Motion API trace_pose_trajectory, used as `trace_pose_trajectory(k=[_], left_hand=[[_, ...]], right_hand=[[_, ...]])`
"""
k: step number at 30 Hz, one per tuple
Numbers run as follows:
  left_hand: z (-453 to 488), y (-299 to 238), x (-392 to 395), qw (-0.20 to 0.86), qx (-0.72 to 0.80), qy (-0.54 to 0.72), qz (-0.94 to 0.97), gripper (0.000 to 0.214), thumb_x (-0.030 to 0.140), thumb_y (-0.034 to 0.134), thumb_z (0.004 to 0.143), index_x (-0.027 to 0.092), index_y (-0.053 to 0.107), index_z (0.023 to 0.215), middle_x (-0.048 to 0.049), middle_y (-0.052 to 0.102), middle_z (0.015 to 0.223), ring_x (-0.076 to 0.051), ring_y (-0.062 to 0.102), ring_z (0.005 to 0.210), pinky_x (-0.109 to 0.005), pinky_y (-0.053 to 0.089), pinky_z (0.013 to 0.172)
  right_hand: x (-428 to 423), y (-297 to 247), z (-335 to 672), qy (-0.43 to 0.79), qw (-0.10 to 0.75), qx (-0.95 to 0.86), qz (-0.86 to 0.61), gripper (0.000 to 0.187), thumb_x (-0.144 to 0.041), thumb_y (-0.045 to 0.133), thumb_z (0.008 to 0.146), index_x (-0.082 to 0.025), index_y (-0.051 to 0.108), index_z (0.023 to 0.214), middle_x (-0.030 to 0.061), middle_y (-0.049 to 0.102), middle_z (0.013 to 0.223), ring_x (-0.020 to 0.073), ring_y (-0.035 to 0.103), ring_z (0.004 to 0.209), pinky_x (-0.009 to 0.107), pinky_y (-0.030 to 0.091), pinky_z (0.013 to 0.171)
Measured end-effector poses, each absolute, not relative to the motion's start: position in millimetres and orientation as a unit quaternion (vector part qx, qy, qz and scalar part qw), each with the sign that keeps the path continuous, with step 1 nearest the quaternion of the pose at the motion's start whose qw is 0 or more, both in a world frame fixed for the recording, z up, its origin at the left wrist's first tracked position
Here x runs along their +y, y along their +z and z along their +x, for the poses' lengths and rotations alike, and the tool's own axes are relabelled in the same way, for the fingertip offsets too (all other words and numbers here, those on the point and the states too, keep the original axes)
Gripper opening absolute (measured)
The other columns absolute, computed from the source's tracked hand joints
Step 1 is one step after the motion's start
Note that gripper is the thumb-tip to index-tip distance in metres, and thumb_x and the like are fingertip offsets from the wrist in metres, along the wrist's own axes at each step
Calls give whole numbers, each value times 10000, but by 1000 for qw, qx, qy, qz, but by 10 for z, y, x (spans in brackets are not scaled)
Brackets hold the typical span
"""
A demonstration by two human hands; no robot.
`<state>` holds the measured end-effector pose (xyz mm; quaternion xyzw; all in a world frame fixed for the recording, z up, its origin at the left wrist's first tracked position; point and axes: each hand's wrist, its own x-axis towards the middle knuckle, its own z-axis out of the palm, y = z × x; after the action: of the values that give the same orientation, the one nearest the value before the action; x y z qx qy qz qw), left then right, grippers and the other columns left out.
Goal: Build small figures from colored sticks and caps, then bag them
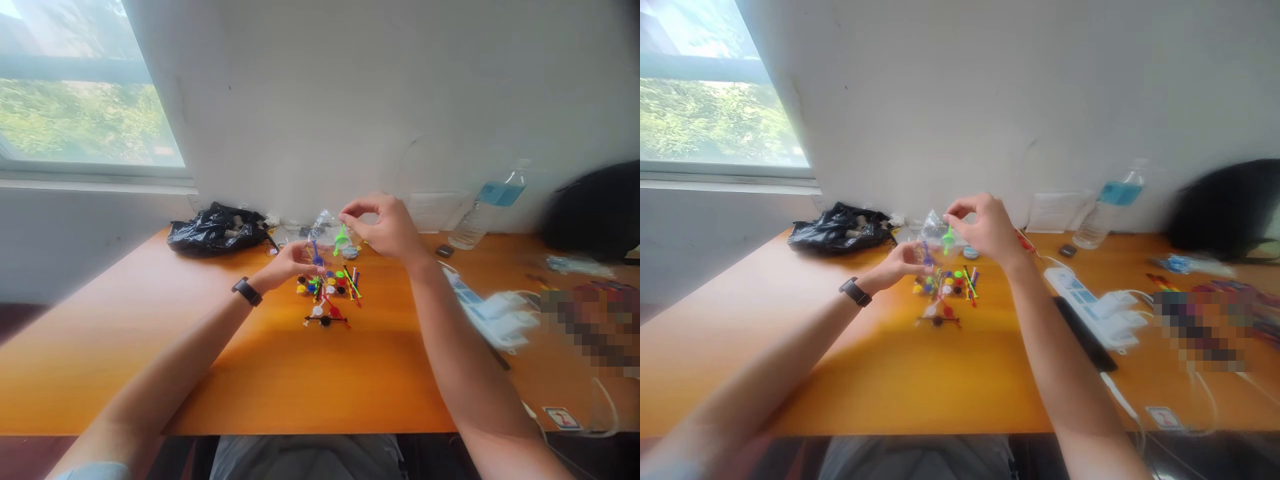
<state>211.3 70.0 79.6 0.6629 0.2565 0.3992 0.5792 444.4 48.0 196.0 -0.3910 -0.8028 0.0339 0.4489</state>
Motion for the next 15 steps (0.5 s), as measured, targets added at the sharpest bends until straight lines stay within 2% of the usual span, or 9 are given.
trace_pose_trajectory(k=[3, 7, 9, 12, 15], left_hand=[[2108, 803, 695, 580, 260, 410, 654, 625, 279, 929, 757, 169, 685, 1322, -130, 797, 1083, -197, 781, 780, -240, 589, 602], [2100, 777, 731, 579, 264, 441, 633, 611, 294, 921, 774, 173, 671, 1318, -89, 788, 963, -174, 766, 727, -249, 602, 628], [2098, 767, 757, 585, 256, 471, 608, 602, 309, 906, 795, 186, 656, 1328, -80, 783, 971, -167, 770, 744, -236, 603, 636], [2106, 776, 771, 590, 254, 506, 575, 591, 307, 909, 791, 199, 651, 1312, -69, 774, 1012, -171, 779, 822, -227, 613, 673], [2134, 803, 742, 583, 262, 509, 577, 581, 297, 929, 764, 192, 657, 1267, -60, 772, 977, -186, 783, 835, -257, 634, 709]], right_hand=[[460, 1963, 4452, 13, 453, -805, -384, 184, -378, 691, 945, -232, 801, 961, 70, 796, 980, 278, 699, 996, 385, 516, 828], [463, 1971, 4444, 0, 464, -807, -364, 213, -400, 628, 999, -242, 768, 968, 68, 776, 1032, 287, 674, 1067, 445, 502, 965], [461, 1972, 4429, -3, 477, -807, -349, 207, -413, 624, 1006, -253, 754, 1006, 74, 743, 1129, 289, 655, 1123, 462, 498, 1007], [440, 1963, 4401, 11, 475, -813, -337, 240, -434, 659, 988, -285, 722, 1164, 84, 653, 1295, 285, 635, 1160, 453, 531, 984], [413, 1940, 4381, 40, 447, -827, -339, 400, -419, 705, 958, -349, 640, 1346, 74, 579, 1394, 273, 643, 1121, 439, 567, 928]])
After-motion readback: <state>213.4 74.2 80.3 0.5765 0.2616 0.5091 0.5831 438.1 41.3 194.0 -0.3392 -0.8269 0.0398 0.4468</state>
